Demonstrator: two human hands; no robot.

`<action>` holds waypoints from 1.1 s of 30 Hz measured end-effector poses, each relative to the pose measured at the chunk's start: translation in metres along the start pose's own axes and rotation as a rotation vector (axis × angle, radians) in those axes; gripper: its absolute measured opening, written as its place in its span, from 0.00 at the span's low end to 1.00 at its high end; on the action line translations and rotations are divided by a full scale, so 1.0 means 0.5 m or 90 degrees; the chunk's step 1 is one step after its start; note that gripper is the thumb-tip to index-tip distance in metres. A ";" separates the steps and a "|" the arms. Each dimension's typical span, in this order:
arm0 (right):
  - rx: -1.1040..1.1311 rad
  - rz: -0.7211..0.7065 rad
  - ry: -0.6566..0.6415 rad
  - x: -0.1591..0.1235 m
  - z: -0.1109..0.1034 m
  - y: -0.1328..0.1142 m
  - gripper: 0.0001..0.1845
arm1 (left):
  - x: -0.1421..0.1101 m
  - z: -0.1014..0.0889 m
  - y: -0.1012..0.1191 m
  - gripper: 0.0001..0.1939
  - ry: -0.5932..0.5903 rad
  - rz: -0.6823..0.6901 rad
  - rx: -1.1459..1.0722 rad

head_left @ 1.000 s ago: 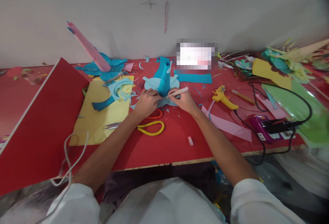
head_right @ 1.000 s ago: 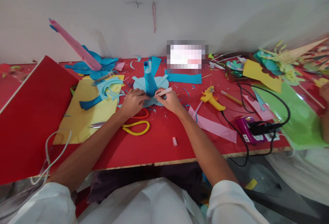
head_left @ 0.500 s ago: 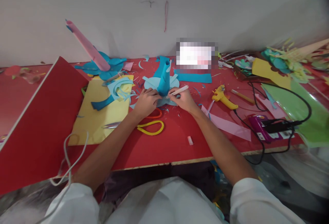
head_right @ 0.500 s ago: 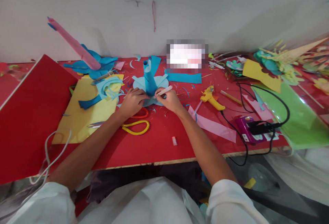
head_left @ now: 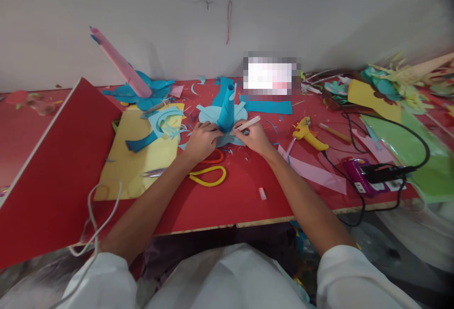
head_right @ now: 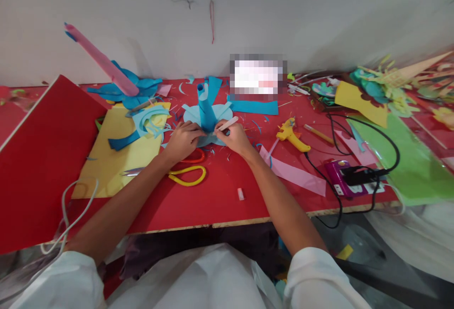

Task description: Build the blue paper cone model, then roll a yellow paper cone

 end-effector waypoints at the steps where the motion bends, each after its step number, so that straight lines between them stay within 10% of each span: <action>1: -0.003 0.001 0.001 0.000 0.000 0.000 0.09 | 0.000 0.000 0.000 0.19 0.002 0.000 0.000; 33: -0.010 0.011 0.011 -0.001 -0.003 0.007 0.08 | 0.002 0.002 -0.002 0.20 0.003 0.005 0.014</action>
Point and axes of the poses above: each hand's wrist, its own x-axis towards the middle knuckle, its own z-axis out of the palm, y = z × x, the point moved 4 cm from there along x, towards the middle knuckle, and after that the axes turned 11 degrees about -y, right-handed, at the moved point
